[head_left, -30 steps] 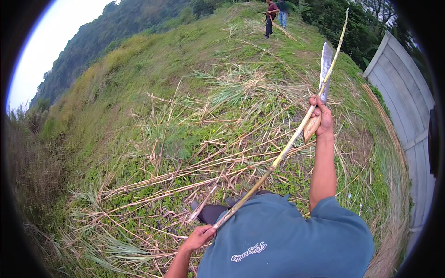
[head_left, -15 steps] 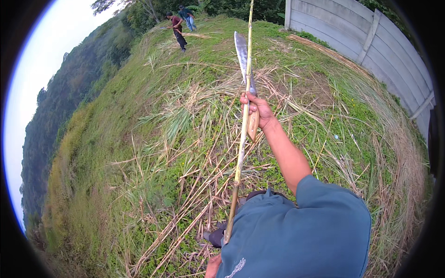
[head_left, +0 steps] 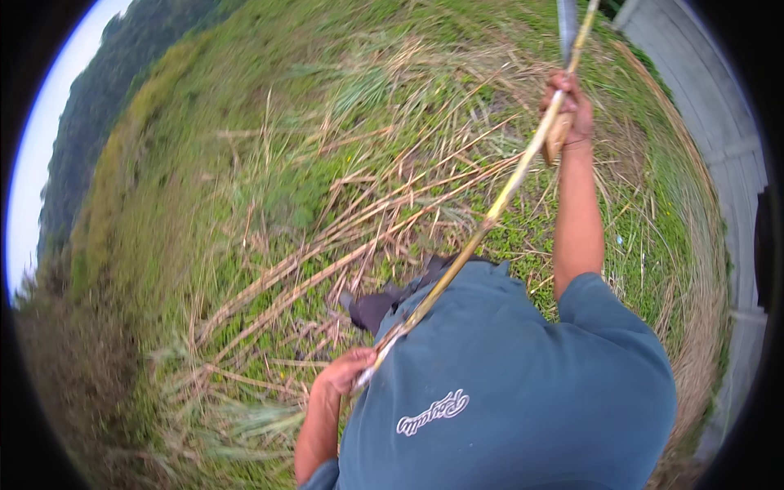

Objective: The person uses a machete to strip the outer layers from long, thin stalks and then cuts them into shorter segments. The person repeatedly picks up stalks from the ground, scrapes them with the blade, and chops them into pieces, leaving the debris on the grassy slope.

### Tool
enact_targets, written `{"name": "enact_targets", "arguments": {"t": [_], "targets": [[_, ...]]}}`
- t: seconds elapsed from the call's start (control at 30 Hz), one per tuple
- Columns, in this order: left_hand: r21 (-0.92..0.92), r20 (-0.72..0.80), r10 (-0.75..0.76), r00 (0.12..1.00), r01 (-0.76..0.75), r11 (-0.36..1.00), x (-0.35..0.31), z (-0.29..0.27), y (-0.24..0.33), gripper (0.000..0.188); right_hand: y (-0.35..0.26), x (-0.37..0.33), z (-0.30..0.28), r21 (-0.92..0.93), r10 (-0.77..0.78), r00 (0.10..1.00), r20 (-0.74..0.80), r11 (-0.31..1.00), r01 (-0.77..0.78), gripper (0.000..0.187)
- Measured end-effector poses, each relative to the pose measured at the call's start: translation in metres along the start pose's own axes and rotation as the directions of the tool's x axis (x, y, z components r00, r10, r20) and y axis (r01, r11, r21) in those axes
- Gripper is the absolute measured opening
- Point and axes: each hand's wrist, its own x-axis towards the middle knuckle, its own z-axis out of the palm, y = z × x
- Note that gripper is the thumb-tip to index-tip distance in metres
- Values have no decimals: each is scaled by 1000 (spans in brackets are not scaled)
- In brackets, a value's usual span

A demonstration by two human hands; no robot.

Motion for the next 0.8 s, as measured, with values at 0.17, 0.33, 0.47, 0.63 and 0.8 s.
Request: {"name": "enact_targets", "arguments": {"t": [0.17,0.33,0.47,0.63,0.8], "targets": [[208,-81,157,984,-137,969,0,37,0,33,-26,4,14,184,75,997,-6,980,-73,15],[286,-214,202,956,-136,949,4,55,-4,36,-34,17,0,150,158,987,37,975,-162,22],[142,-478,236,846,-191,971,18,44,-8,36,-26,39,-2,75,195,981,4,978,-195,19],[560,-685,653,322,-340,755,32,6,-39,40,-24,59,6,-44,197,980,-27,979,-198,15],[990,-79,985,152,-105,96,3,40,-74,58,-28,82,6,-125,266,964,-28,956,-267,12]]}}
